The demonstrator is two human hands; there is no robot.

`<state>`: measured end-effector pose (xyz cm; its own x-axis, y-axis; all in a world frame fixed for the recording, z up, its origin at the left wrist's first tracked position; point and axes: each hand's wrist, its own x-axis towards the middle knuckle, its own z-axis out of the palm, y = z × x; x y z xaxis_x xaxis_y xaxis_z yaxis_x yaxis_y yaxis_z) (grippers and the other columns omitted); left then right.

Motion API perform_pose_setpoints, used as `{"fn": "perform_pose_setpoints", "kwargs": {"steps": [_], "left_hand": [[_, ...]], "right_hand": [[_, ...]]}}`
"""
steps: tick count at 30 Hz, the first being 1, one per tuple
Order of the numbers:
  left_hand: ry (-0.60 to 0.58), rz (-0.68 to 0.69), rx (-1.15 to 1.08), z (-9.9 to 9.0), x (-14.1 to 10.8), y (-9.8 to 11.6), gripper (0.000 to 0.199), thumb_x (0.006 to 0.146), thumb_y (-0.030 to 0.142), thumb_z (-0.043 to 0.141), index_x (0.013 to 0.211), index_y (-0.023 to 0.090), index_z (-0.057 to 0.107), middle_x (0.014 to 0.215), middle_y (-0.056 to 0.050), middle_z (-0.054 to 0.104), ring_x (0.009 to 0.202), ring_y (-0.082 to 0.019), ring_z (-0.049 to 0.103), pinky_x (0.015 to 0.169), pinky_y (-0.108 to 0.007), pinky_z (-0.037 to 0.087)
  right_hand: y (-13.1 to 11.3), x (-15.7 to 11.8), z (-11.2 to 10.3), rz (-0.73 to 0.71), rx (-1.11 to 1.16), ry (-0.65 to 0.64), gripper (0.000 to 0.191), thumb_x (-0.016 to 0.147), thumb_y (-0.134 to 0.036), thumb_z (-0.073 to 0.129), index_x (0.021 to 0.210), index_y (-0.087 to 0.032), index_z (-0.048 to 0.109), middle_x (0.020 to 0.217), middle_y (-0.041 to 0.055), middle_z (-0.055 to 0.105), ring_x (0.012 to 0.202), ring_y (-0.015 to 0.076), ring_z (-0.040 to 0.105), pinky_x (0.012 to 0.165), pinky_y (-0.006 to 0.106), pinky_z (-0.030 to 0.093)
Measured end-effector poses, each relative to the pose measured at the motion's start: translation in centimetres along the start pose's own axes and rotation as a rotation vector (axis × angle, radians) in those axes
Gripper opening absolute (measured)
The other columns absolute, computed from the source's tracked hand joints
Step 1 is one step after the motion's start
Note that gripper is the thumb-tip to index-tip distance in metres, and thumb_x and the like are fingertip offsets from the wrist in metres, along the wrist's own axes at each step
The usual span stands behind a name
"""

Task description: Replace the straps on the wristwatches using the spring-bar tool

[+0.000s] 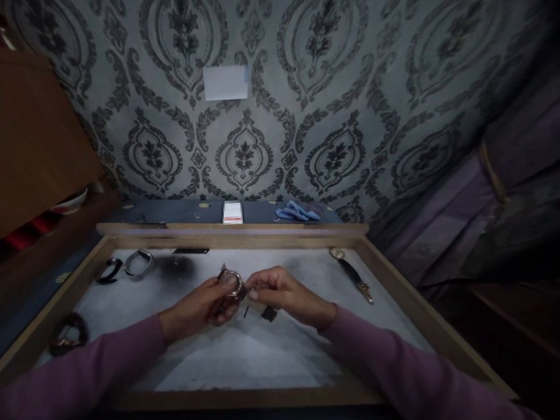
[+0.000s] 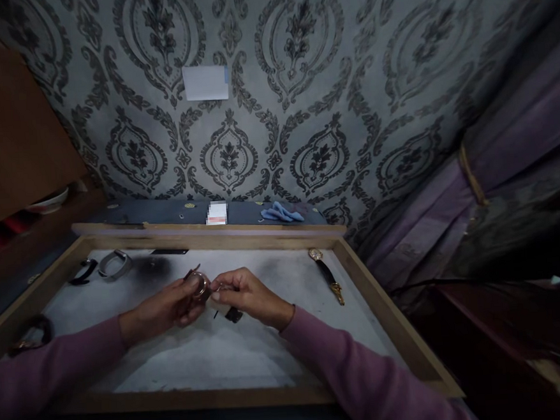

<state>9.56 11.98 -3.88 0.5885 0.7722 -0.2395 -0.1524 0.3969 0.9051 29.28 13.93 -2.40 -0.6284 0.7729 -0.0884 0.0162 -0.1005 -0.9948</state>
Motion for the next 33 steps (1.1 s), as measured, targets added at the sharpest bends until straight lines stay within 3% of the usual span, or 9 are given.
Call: {"fn": "perform_pose_setpoints", "kwargs": {"steps": [7, 11, 13, 14, 16, 18, 20, 25, 33], "left_hand": [[0.103, -0.101, -0.174, -1.0, -0.3, 0.3, 0.050, 0.076, 0.067, 0.060, 0.086, 0.019, 0.051, 0.059, 0.004, 0.048, 0.042, -0.005, 0.032, 0.040, -0.019, 0.009], [-0.151, -0.225, 0.208, -2.8, -2.0, 2.1, 0.074, 0.075, 0.083, 0.041, 0.071, 0.013, 0.062, 0.047, 0.000, 0.049, 0.037, -0.008, 0.036, 0.036, -0.022, 0.010], [-0.358, -0.230, 0.372, -3.1, -3.0, 4.0, 0.072, 0.070, 0.081, 0.051, 0.074, 0.011, 0.067, 0.050, -0.005, 0.056, 0.039, -0.012, 0.045, 0.036, -0.023, 0.017], [-0.372, -0.194, 0.399, -3.0, -3.4, 5.0, 0.066, 0.069, 0.077, 0.058, 0.076, 0.012, 0.067, 0.053, -0.006, 0.059, 0.042, -0.013, 0.047, 0.037, -0.023, 0.019], [-0.169, 0.031, 0.397, -2.5, -3.7, 6.6, 0.056, 0.072, 0.069, 0.061, 0.079, 0.014, 0.066, 0.065, -0.008, 0.065, 0.048, -0.013, 0.049, 0.040, -0.023, 0.026], [0.090, 0.229, 0.546, -1.7, -3.5, 7.4, 0.041, 0.079, 0.054, 0.063, 0.098, 0.017, 0.065, 0.098, -0.007, 0.067, 0.065, -0.013, 0.054, 0.053, -0.022, 0.038], [0.165, 0.258, 0.728, -0.9, -3.1, 7.3, 0.039, 0.080, 0.043, 0.066, 0.112, 0.021, 0.061, 0.117, -0.006, 0.060, 0.083, -0.015, 0.055, 0.064, -0.023, 0.042], [-0.108, 0.052, 0.753, -0.3, -2.0, 4.8, 0.032, 0.083, 0.046, 0.062, 0.095, 0.017, 0.059, 0.076, 0.002, 0.051, 0.062, -0.011, 0.044, 0.051, -0.021, 0.036], [-0.112, -0.003, 0.586, -1.3, -1.4, 3.4, 0.034, 0.081, 0.049, 0.063, 0.080, 0.016, 0.055, 0.063, 0.006, 0.037, 0.054, -0.009, 0.030, 0.048, -0.022, 0.023]], "right_hand": [[0.2, 0.0, -0.3, 0.055, 0.030, -0.070, 0.035, 0.069, -0.045, 0.076, 0.079, -0.013, 0.066, 0.053, -0.0070, 0.046, 0.046, 0.0045, 0.031, 0.043, 0.017, 0.023], [-0.5, -0.2, -0.4, 0.049, 0.041, -0.031, 0.037, 0.068, -0.047, 0.076, 0.081, -0.013, 0.067, 0.056, -0.0059, 0.048, 0.047, 0.0051, 0.036, 0.045, 0.018, 0.028], [-0.7, -0.3, -0.5, 0.039, 0.040, -0.011, 0.038, 0.068, -0.048, 0.076, 0.080, -0.013, 0.066, 0.056, -0.0054, 0.050, 0.048, 0.0056, 0.039, 0.046, 0.018, 0.030], [-0.7, -0.3, -0.6, 0.034, 0.034, -0.010, 0.038, 0.067, -0.048, 0.077, 0.079, -0.013, 0.066, 0.056, -0.0054, 0.050, 0.048, 0.0057, 0.039, 0.046, 0.018, 0.030], [-0.8, -0.3, -0.6, 0.027, 0.014, -0.018, 0.038, 0.068, -0.048, 0.076, 0.078, -0.013, 0.066, 0.054, -0.0059, 0.049, 0.048, 0.0056, 0.038, 0.046, 0.018, 0.029], [-0.8, -0.4, -0.6, 0.026, -0.007, -0.034, 0.037, 0.070, -0.047, 0.075, 0.078, -0.012, 0.066, 0.054, -0.0063, 0.047, 0.048, 0.0051, 0.037, 0.046, 0.018, 0.028], [-0.8, -0.4, -0.6, 0.026, -0.017, -0.049, 0.036, 0.071, -0.046, 0.075, 0.079, -0.012, 0.067, 0.055, -0.0057, 0.049, 0.049, 0.0050, 0.038, 0.047, 0.018, 0.028], [-0.6, -0.3, -0.6, 0.061, -0.012, -0.109, 0.035, 0.070, -0.044, 0.075, 0.081, -0.012, 0.068, 0.056, -0.0058, 0.050, 0.049, 0.0052, 0.039, 0.046, 0.017, 0.033], [0.6, 0.1, 0.1, 0.089, 0.028, -0.059, 0.037, 0.073, -0.047, 0.073, 0.085, -0.013, 0.065, 0.058, -0.0052, 0.051, 0.049, 0.0058, 0.038, 0.047, 0.019, 0.030]]}}
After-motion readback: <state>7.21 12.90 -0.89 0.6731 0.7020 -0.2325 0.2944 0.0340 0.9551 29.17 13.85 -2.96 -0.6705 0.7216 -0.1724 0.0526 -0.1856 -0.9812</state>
